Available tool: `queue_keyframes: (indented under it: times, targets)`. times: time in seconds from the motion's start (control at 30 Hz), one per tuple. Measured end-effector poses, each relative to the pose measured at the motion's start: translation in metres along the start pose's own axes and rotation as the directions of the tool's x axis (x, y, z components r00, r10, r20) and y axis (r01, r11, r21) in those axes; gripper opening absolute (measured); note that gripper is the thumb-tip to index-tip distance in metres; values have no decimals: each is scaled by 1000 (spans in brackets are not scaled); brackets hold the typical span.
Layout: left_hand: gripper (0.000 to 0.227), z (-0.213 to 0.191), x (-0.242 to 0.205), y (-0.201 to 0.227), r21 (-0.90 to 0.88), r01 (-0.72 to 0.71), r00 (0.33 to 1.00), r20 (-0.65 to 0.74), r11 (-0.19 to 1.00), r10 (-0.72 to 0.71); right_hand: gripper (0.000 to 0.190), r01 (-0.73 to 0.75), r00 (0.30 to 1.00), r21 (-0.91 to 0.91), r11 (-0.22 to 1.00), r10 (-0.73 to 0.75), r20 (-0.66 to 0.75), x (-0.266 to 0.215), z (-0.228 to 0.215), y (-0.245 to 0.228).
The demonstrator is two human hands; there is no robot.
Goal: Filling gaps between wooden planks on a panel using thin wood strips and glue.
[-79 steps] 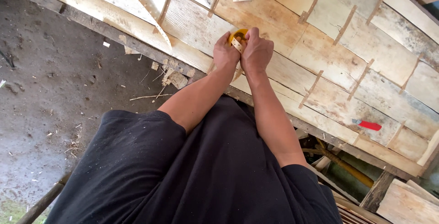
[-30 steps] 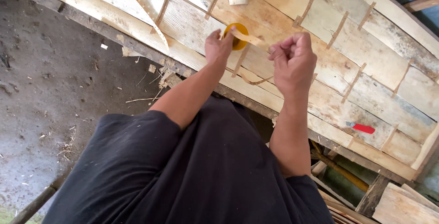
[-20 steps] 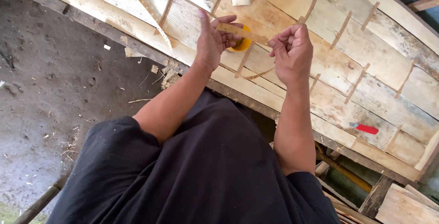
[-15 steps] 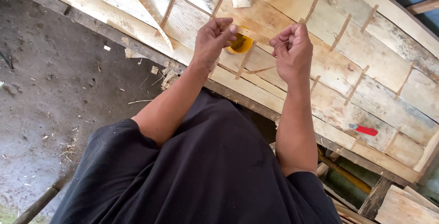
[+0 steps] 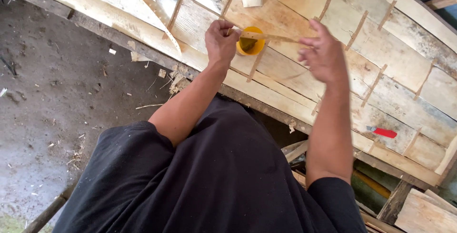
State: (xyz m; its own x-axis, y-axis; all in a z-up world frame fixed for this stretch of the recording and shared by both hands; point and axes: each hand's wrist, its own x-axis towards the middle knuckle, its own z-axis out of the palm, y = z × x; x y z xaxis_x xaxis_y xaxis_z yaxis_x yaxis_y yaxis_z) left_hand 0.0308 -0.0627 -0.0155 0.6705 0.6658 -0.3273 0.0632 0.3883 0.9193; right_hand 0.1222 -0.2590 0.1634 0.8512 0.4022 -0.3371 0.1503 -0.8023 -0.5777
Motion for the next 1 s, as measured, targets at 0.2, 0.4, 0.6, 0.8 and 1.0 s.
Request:
queue_keyframes:
  times: [0.2, 0.4, 0.6, 0.8, 1.0]
  targets:
    - [28, 5, -6, -2, 297, -86, 994, -38, 951, 102, 54, -48, 958, -278, 959, -34, -284, 15, -22, 54]
    - [34, 16, 5, -17, 564, -486, 861, 176, 667, 478, 41, 238, 860, -541, 806, -434, -268, -8, 81, 39]
    - [27, 15, 16, -24, 636, -658, 731, 413, 403, 543, 62, 278, 911, -598, 752, -404, -85, 2, 158, 23]
    - [29, 9, 14, -21, 614, -702, 693, 473, 360, 544, 60, 244, 929, -606, 757, -363, -78, 21, 174, 38]
    - [28, 13, 14, -24, 618, -710, 685, 495, 337, 535, 52, 223, 944, -669, 709, -328, -33, 34, 177, 40]
